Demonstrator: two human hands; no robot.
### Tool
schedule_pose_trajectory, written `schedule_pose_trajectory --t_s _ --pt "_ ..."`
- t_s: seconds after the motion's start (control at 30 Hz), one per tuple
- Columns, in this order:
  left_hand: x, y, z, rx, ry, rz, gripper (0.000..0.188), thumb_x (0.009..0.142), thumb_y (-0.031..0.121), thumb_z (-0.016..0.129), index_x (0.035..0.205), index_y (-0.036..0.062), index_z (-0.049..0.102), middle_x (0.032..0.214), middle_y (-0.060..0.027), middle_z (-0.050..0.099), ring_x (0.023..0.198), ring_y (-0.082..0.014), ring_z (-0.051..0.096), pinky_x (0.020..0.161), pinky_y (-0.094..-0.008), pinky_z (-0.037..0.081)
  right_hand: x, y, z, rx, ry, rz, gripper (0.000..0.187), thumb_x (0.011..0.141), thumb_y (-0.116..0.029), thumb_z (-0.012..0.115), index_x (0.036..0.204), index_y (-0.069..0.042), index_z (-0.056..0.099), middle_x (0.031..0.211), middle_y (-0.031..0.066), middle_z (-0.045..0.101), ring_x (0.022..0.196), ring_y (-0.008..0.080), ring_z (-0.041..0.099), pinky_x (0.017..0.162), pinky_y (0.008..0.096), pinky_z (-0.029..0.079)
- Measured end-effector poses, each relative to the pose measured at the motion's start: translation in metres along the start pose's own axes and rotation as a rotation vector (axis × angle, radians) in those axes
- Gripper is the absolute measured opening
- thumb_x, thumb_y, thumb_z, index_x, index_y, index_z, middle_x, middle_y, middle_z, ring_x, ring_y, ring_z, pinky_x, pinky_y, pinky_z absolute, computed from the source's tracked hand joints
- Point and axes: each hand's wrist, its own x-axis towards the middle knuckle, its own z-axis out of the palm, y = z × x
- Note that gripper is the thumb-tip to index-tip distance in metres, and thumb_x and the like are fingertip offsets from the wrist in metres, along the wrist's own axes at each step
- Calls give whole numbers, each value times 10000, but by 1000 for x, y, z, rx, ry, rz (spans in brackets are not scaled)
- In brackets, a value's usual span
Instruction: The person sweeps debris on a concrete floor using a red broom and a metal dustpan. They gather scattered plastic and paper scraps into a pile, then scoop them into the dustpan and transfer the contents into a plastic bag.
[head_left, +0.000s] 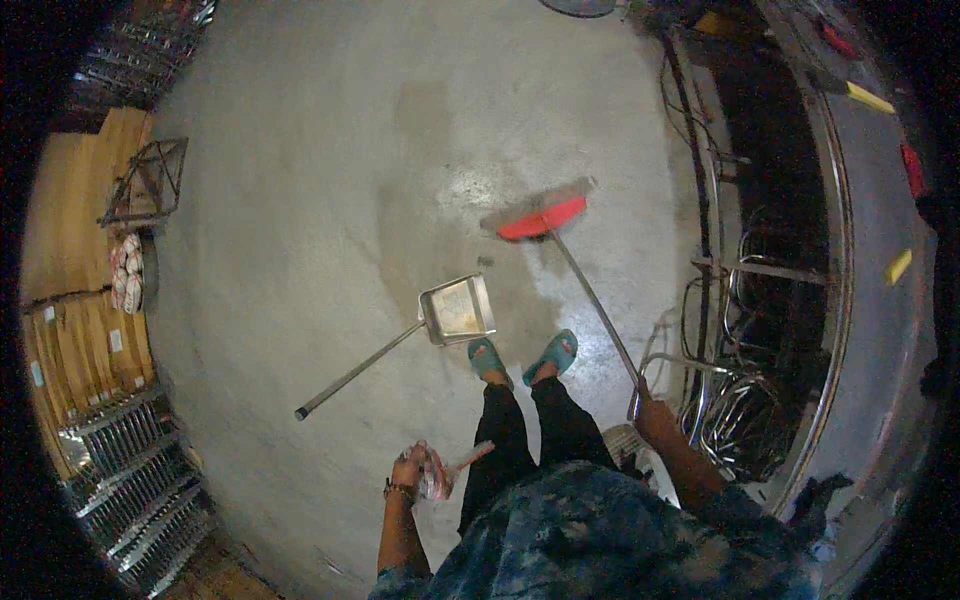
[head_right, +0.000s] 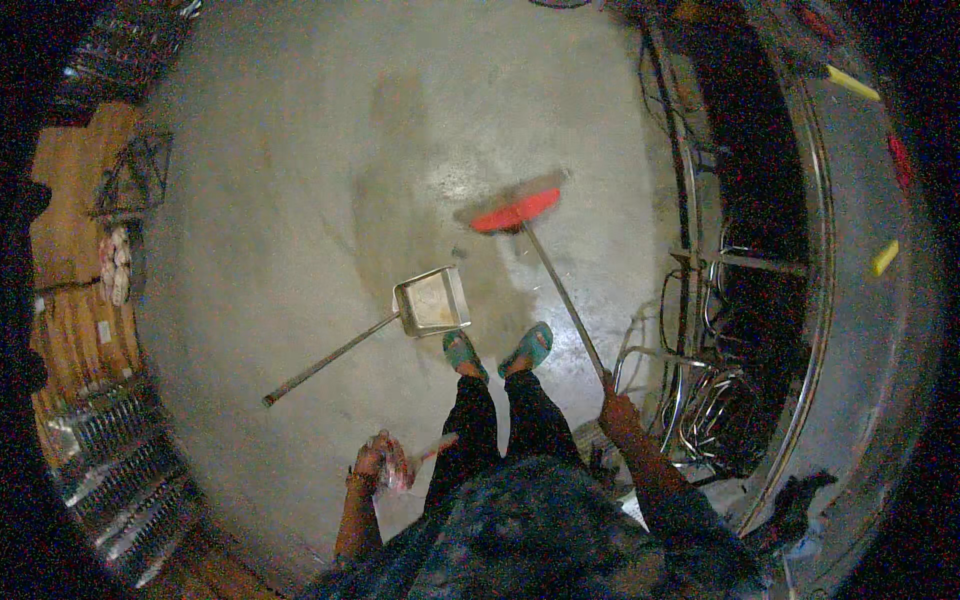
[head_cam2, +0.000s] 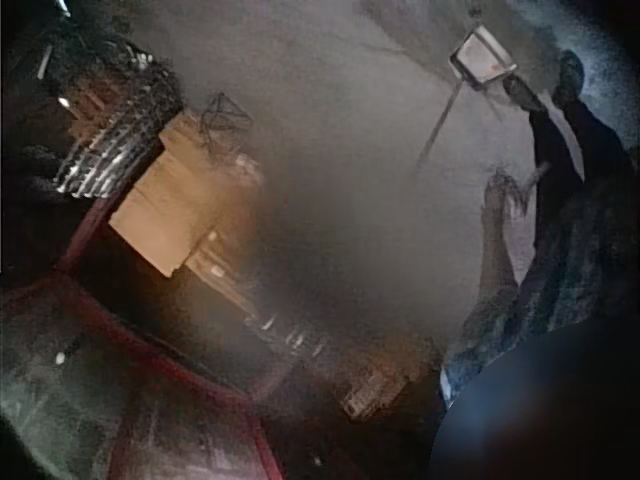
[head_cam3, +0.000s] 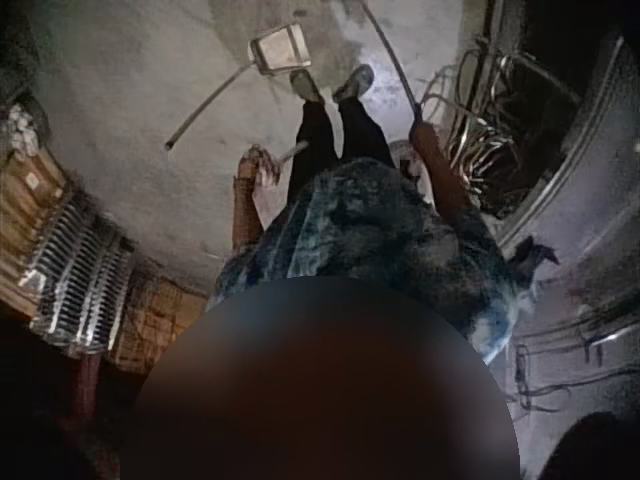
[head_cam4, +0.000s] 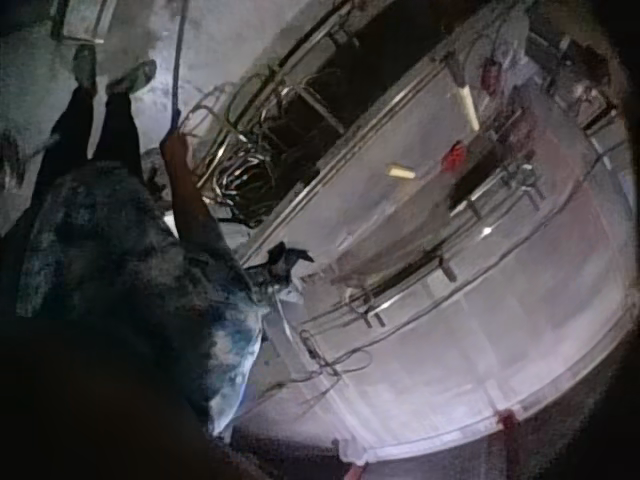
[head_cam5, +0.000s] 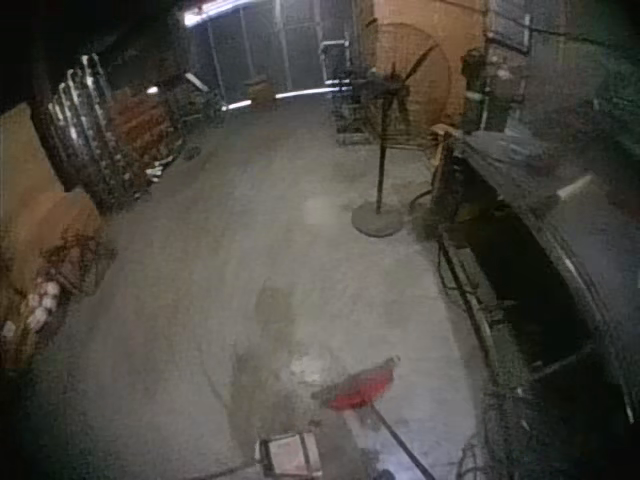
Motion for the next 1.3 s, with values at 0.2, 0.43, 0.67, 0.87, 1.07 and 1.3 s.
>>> schedule_pose_trajectory --t_s 0.2,0.43,0.67,0.87,1.07,1.3 --pt "-35 38 11 59 85 48 640 789 571 666 1028 -22 628 922 -114 656 831 -229 609 762 -359 494 -97 71 -14 105 25 -6 723 838 -62 522 1494 -132 227 888 268 636 785 457 625 702 550 498" --pt "-32 21 -21 -54 -8 -23 648 799 535 673 1116 -26 605 1013 -151 651 895 -269 627 781 -376 505 38 48 -52 164 317 -34 725 828 -65 506 1491 -133 219 755 247 627 702 436 633 620 552 494" --pt "-22 39 -46 227 195 -2 593 806 529 675 1083 9 615 1001 -131 650 873 -252 617 765 -377 505 214 -19 -156 176 426 81 616 872 -51 462 1446 -236 332 996 228 652 914 384 658 791 500 534" --pt "-4 53 -72 193 80 -1 552 792 534 690 1046 48 629 967 -117 651 839 -234 615 739 -378 503 158 40 -31 261 271 235 658 904 -127 454 1504 -233 206 1051 259 634 946 414 645 793 504 528" --pt "46 89 -89 393 -89 44 567 769 534 714 1011 29 628 943 -90 642 845 -223 608 736 -377 499 -16 24 169 481 204 353 679 874 -125 484 1494 -162 208 809 239 626 735 426 636 671 523 514" --pt "61 95 -98 487 -78 128 694 740 600 698 1049 -17 625 1008 -155 649 897 -272 617 768 -394 498 -178 -24 234 521 234 249 682 874 -157 536 1492 -186 248 756 178 642 633 355 635 530 483 493"
